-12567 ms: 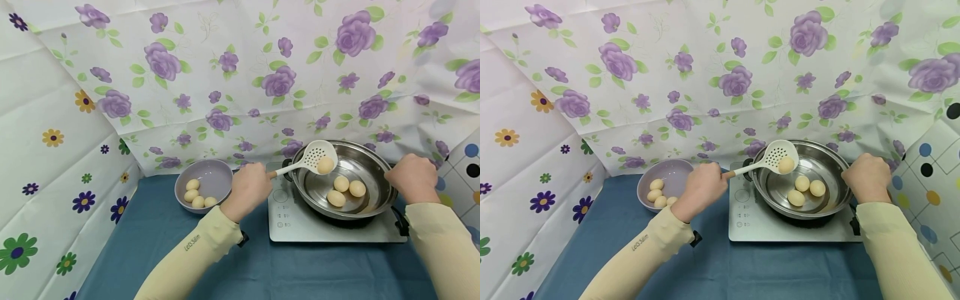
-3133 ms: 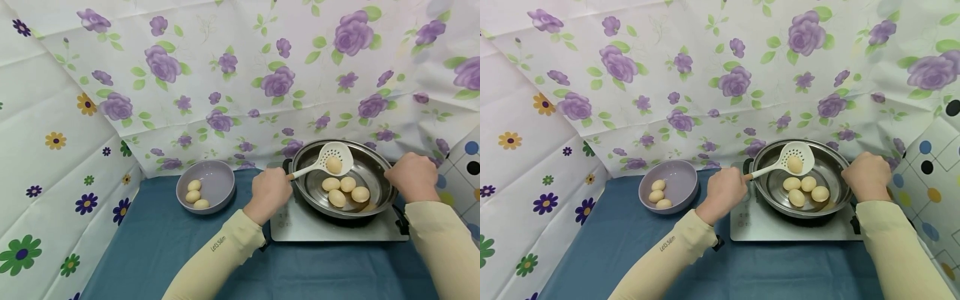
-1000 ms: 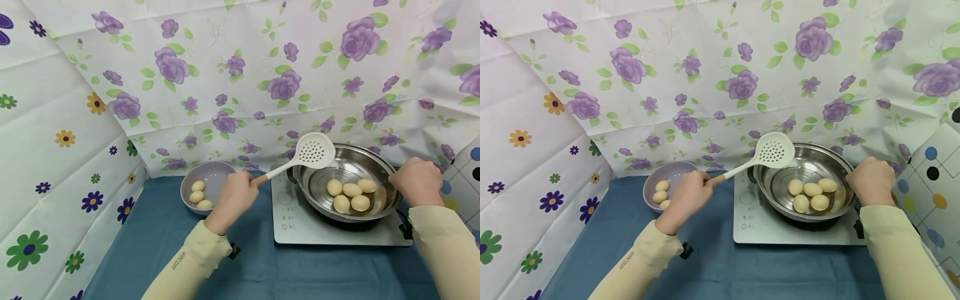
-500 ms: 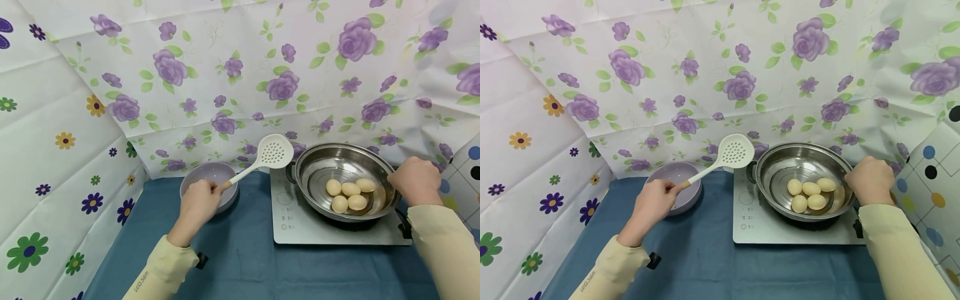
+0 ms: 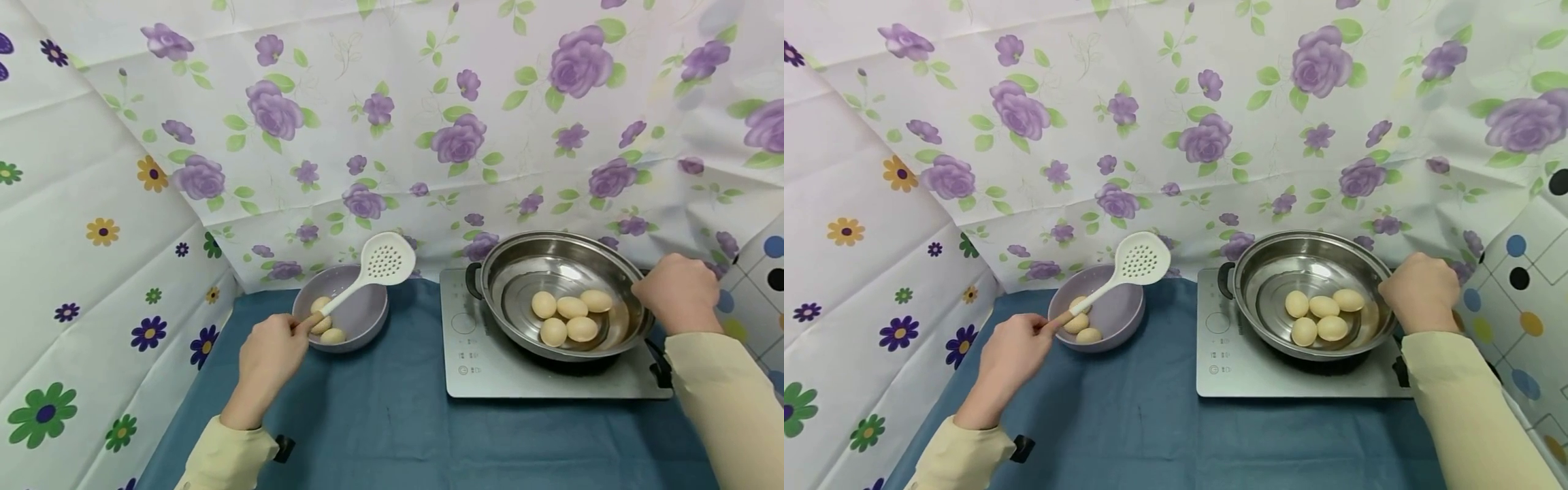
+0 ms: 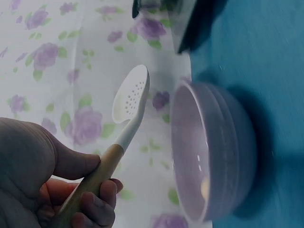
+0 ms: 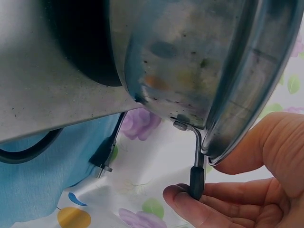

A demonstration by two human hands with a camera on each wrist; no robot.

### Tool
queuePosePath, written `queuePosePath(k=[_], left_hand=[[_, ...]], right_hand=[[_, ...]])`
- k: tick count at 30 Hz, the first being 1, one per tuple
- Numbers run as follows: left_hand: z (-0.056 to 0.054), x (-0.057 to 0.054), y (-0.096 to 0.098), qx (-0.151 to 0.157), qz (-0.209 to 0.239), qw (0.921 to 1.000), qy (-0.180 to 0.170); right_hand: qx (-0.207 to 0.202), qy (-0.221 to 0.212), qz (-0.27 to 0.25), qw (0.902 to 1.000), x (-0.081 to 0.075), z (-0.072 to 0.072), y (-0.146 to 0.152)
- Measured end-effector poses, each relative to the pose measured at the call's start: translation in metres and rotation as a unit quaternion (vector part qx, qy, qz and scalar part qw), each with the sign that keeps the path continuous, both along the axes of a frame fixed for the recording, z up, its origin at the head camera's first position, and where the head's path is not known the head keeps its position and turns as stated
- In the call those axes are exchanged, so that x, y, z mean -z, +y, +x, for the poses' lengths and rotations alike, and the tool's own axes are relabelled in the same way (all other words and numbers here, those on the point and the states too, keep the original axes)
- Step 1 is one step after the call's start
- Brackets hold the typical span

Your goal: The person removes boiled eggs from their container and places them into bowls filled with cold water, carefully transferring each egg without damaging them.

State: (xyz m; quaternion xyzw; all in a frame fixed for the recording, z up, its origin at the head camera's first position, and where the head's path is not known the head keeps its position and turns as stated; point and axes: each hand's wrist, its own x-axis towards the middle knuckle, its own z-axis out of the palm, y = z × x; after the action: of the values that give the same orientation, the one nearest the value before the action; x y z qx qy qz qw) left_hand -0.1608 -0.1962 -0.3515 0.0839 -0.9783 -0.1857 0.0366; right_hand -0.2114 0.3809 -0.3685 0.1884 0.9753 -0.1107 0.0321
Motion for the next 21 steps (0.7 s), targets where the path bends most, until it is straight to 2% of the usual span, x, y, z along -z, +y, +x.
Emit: queuePosePath(k=[6, 12, 16, 21], left_hand=[[0.008, 0.004, -0.035, -0.032, -0.037, 0.9988, 0.002], [0.016, 0.004, -0.053, -0.051, -0.099, 0.9931, 0.036], [0.020, 0.005, -0.055, -0.058, -0.136, 0.9852, 0.086], [0.021, 0.008, -0.053, -0.061, -0.166, 0.9707, 0.163]], right_hand=[[-0.003, 0.007, -0.004, 1.0000, 0.000, 0.000, -0.002], [-0.002, 0.008, 0.000, 1.0000, 0.000, 0.000, 0.000], [-0.002, -0.001, 0.000, 1.0000, 0.000, -0.001, 0.001], [-0.002, 0.000, 0.000, 1.0000, -0.001, -0.001, 0.001]])
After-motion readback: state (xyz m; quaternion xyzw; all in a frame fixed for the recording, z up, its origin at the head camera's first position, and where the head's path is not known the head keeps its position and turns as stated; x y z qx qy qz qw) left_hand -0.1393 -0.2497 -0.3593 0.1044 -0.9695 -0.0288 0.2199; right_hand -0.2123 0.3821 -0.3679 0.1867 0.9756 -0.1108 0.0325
